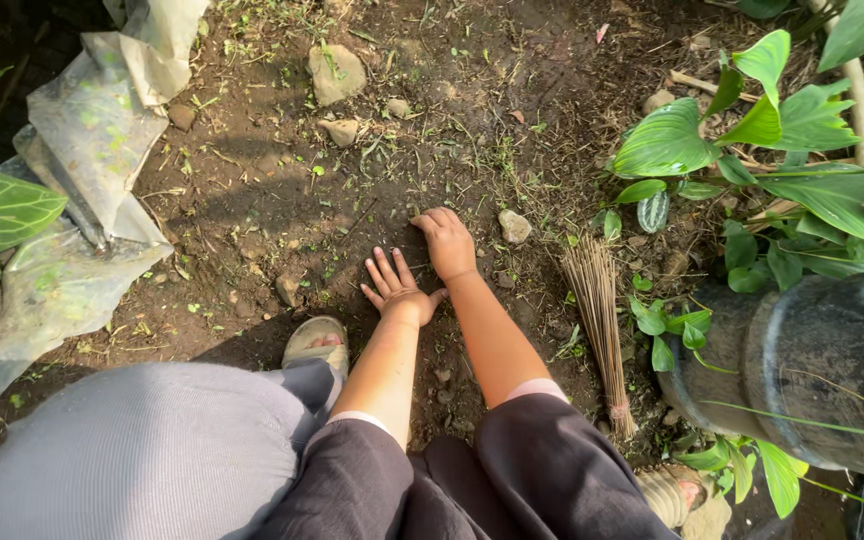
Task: The person removes weeds by hand from a garden bed and sweeps the area with a small broom. They also move a plastic sheet and a rock to access the soil, then continue pulling weeds and sweeping debris near a small water channel.
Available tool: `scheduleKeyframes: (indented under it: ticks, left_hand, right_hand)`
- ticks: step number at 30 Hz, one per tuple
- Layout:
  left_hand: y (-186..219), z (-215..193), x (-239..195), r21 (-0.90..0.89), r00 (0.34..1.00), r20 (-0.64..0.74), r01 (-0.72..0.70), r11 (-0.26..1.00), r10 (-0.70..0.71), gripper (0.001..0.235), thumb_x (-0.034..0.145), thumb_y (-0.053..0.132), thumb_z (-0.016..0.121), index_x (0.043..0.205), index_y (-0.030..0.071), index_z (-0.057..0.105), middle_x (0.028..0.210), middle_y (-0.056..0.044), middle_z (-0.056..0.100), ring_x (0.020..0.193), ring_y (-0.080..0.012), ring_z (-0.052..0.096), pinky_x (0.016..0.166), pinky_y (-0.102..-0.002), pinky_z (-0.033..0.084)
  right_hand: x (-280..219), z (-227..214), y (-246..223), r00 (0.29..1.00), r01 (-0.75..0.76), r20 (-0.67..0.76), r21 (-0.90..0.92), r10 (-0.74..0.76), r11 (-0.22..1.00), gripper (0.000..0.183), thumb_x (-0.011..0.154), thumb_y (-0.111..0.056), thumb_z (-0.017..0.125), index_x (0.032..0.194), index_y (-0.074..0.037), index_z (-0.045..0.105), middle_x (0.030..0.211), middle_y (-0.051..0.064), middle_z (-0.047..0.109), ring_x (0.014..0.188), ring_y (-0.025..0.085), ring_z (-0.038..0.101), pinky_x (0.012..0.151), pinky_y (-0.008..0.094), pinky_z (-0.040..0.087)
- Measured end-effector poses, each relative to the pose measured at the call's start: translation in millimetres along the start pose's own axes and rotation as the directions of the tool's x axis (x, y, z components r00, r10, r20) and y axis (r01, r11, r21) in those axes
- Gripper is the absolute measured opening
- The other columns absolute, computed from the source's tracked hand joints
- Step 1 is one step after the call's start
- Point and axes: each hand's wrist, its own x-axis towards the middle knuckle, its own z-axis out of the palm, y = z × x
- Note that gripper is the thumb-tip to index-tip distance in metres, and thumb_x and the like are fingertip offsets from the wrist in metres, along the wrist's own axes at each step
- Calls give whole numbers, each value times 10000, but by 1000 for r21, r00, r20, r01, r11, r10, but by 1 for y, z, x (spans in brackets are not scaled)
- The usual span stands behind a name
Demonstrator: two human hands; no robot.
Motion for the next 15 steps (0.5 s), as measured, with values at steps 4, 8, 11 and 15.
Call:
scheduleKeyframes:
  ticks: [4,8,11,15]
  left_hand:
    - [-2,2,-1,4,1000,16,-2,1000,2,1371,794,809,635,1628,128,-214,1656,-165,-367,1528,-377,-328,1220,-649,-68]
    - [-1,-4,1,40,997,70,15,999,-17,1368,795,832,609,1624,137,-229,1644,-170,-387,1515,-382,-342,1218,-648,-63]
    - [1,-11,-1,26,998,59,4,1000,-6,1353,801,834,601,1621,140,-223,1645,-166,-392,1517,-370,-350,1219,-648,-62]
    - [-2,-3,-2,30,999,32,-14,999,13,1346,803,839,581,1625,148,-229,1643,-175,-384,1519,-373,-339,1224,-652,-51]
  right_hand:
    - [-22,-35,11,966,-124,-227,13,124,992,276,893,12,674,1097,-158,746,1186,32,716,1130,288,673,925,397,574]
    - [-60,-81,-6,920,-203,-351,-50,173,978,307,880,29,686,1106,-170,742,1209,36,735,1117,278,696,851,373,578]
    - [-118,-104,-10,760,-324,-583,41,286,945,314,917,23,715,1170,-160,743,1218,42,715,1181,264,669,1007,385,551]
    - [-208,-112,27,343,-850,-702,51,624,525,555,777,54,611,1297,-138,577,1314,148,618,1314,356,533,1050,524,394]
